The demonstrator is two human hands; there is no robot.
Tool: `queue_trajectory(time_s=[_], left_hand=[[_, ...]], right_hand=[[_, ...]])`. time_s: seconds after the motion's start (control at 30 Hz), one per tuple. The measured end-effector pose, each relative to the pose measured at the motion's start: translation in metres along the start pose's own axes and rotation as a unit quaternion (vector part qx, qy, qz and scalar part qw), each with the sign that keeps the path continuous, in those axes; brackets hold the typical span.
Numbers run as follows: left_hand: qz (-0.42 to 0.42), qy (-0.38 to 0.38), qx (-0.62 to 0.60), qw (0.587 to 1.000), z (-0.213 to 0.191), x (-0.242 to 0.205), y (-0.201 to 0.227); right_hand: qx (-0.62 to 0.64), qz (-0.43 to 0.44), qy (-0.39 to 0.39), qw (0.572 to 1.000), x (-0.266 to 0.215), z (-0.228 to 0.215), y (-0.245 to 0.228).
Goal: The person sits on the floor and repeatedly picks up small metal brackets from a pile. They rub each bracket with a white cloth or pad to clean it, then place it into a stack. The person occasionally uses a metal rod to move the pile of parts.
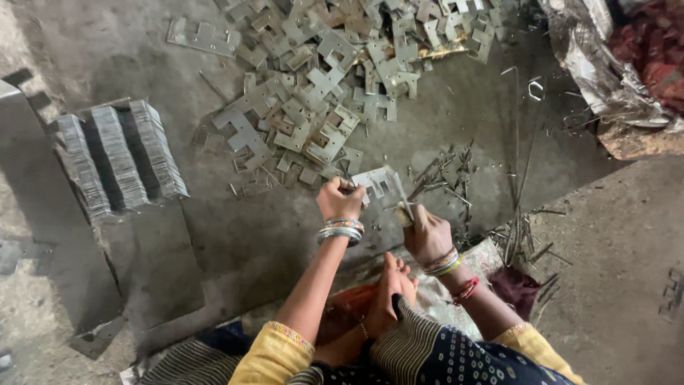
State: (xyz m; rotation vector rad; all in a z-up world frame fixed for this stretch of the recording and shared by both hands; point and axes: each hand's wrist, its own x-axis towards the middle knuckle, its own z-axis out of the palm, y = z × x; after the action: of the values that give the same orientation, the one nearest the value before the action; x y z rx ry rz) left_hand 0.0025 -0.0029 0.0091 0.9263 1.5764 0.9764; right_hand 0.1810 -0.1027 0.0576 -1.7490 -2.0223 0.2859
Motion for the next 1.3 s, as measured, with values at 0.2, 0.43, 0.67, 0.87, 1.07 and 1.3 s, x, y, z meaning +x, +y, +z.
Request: queue_trajectory(time_s=[0.2,0.43,0.67,0.87,1.07,1.3], left_hand=[[0.15,0.019,0.087,0.985,-0.019,-0.007,0.031],[0.287,-0.004,0.154,0.946,-0.13,-0.053,0.083],[0.197,0.024,0.05,0.979,-0.258,-0.097,0.076],[0.093,0.201,-0.349,0.911,-0.324,-0.117,0.017],[-0.019,0.175,-0.584,0.792,-0.367,-0.094,-0.028],[0.057,0.172,-0.479,0.859,-0.361,-0.107,-0.011]], right_hand=[[-0.116,0.291,-0.188,0.931,0.004,0.018,0.045],[0.057,0.156,-0.12,0.979,0.011,0.007,0.051],[-0.205,0.281,-0.272,0.897,0.047,-0.005,0.021],[-0.25,0.152,-0.164,0.942,0.054,0.007,0.021],[-0.253,0.189,-0.237,0.919,0.077,0.039,0.011],[-0.252,0.194,-0.166,0.934,0.077,0.026,0.03]])
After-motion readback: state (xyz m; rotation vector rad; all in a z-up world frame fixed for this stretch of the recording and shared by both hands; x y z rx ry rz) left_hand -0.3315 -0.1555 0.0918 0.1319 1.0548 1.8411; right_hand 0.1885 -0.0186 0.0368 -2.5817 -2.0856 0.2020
